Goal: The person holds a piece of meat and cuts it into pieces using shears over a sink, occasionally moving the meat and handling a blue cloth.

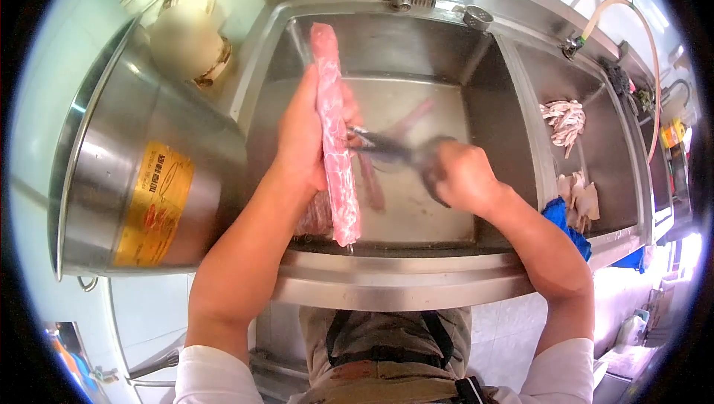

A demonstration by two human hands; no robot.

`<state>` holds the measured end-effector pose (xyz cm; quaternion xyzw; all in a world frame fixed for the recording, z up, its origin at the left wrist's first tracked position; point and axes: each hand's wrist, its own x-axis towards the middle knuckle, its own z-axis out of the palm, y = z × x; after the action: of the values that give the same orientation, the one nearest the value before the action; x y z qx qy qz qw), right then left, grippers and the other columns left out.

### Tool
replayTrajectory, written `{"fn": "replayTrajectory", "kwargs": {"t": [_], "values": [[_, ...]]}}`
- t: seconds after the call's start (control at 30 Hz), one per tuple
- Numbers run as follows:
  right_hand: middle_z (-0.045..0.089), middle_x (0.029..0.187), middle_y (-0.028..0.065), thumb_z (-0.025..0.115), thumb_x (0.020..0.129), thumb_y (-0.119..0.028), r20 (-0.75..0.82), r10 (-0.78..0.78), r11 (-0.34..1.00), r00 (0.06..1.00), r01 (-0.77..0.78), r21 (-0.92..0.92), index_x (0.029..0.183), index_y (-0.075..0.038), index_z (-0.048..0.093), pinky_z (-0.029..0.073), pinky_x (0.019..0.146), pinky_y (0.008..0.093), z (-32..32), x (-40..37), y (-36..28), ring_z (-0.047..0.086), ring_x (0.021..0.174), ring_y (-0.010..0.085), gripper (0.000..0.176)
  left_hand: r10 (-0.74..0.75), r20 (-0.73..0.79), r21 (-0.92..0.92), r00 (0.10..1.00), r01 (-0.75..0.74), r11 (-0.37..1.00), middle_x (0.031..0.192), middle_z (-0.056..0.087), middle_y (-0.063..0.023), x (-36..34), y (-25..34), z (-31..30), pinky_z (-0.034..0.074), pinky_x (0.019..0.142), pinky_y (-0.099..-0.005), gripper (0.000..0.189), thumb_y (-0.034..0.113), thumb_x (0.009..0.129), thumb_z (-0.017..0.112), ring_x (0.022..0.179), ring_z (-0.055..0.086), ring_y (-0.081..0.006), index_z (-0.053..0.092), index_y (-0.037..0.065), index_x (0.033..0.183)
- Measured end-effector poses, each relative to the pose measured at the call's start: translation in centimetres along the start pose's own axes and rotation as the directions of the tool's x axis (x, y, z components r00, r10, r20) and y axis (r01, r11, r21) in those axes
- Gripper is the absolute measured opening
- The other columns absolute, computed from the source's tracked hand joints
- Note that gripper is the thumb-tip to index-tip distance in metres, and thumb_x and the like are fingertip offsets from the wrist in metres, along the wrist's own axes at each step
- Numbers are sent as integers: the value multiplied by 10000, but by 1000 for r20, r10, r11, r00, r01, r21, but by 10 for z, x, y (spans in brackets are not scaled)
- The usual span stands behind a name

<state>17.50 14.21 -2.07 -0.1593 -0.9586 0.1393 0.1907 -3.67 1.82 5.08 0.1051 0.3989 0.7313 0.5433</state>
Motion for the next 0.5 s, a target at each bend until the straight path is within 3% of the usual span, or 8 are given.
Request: {"fn": "replayTrajectory", "kwargs": {"t": [0.33,0.43,0.5], "values": [[607,736,186,701,683,-153,1,-87,990,996,87,-111,775,8,559,521,619,439,20,-5,-1,614,650,356,234,-9,105,-48,994,14,999,602,428,-7,2,-3,-5,341,443,-282,448,515,964,419,479,395,-139,496,105,800],[615,727,175,700,641,-134,45,-53,987,998,59,-149,765,5,566,523,606,438,17,-7,4,619,639,352,230,21,-38,-30,999,-22,999,596,418,0,-1,-3,4,332,436,-272,439,508,965,423,475,385,-132,489,111,789],[615,718,166,702,671,-148,31,-55,994,998,58,-93,764,3,569,519,598,438,13,-6,6,618,638,353,222,22,-12,-26,1000,-22,999,591,416,0,1,-5,2,329,434,-266,435,503,965,427,474,381,-128,494,110,793]]}}
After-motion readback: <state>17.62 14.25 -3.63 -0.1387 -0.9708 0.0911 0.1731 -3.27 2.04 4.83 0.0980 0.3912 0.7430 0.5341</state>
